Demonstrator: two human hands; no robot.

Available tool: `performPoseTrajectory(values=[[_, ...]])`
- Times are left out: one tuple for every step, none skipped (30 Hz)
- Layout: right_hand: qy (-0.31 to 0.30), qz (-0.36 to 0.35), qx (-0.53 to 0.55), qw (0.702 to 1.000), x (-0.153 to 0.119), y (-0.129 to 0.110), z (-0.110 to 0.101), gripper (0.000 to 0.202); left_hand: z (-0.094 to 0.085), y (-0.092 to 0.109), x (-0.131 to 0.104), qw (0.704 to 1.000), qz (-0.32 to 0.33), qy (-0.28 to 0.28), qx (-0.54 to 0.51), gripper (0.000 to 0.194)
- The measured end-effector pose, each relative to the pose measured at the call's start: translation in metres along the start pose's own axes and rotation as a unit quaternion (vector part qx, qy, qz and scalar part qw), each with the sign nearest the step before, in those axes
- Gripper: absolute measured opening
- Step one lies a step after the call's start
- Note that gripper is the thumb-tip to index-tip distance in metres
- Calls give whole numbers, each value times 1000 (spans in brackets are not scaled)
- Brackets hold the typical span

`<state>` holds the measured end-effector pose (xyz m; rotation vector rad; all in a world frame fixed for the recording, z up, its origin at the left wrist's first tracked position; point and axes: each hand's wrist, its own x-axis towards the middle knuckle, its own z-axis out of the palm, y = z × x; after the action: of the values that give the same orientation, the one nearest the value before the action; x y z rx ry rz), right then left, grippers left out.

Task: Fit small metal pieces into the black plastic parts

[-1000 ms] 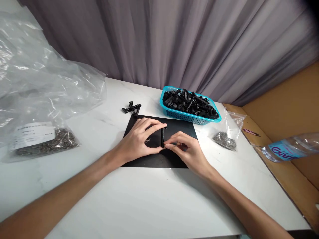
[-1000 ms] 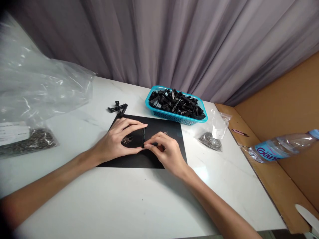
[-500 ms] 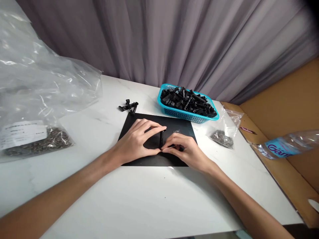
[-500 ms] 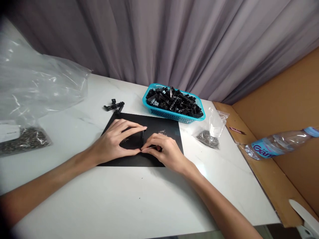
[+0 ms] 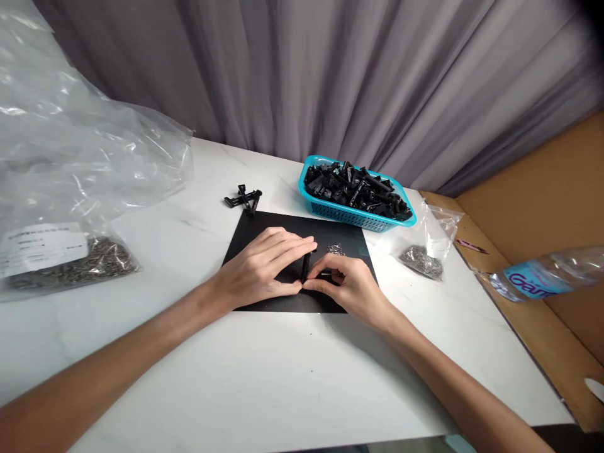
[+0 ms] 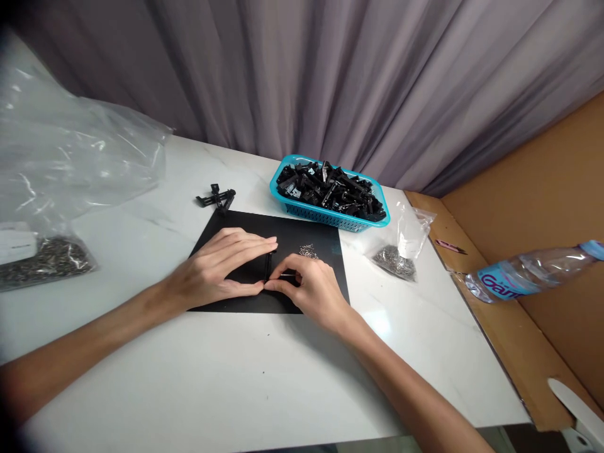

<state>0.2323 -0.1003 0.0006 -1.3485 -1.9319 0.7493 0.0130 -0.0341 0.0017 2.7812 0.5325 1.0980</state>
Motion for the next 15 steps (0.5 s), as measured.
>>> performPoseTrajectory(values=[[1,-1,1,1000,0,0,0,16,0,0,0,1000,-2,-1,4,47],[-2,-2,4,1000,-1,-1,-1,17,-1,0,0,1000,-5,-1,5,47],[-7,-4,9,1000,-1,-2,-3,18,-1,-1,0,1000,-8,2,5,48],[-14,-6,14,1000,0,-3,-6,19,-2,-2,0,1000,-12,6,4,50],[-20,-10,18,1000,0,-4,-10,20,-3,-3,0,1000,-17,10,4,53],[-23,-15,19,999,0,-5,-14,21,-4,-4,0,1000,-22,15,6,56],[-19,-21,17,999,0,-6,-19,22,-5,-5,0,999,-25,21,8,58],[-9,-27,12,1000,0,-7,-23,23,-6,-6,1,999,-26,28,10,60],[7,-33,3,999,0,-8,-27,25,-7,-7,1,999,-28,34,11,61],[25,-39,-8,999,0,-9,-30,29,-8,-7,2,999,-29,40,12,61],[46,-46,-21,998,-1,-10,-32,32,-9,-7,2,998,-31,45,11,60],[67,-53,-36,996,-2,-10,-33,34,-9,-7,3,998,-35,48,10,59],[84,-60,-51,993,-3,-11,-33,34,-10,-7,3,998,-41,49,9,58],[98,-66,-63,991,-4,-13,-32,33,-10,-7,3,998,-49,48,8,57],[108,-69,-67,990,-5,-14,-32,33,-10,-7,3,997,-57,46,7,57]])
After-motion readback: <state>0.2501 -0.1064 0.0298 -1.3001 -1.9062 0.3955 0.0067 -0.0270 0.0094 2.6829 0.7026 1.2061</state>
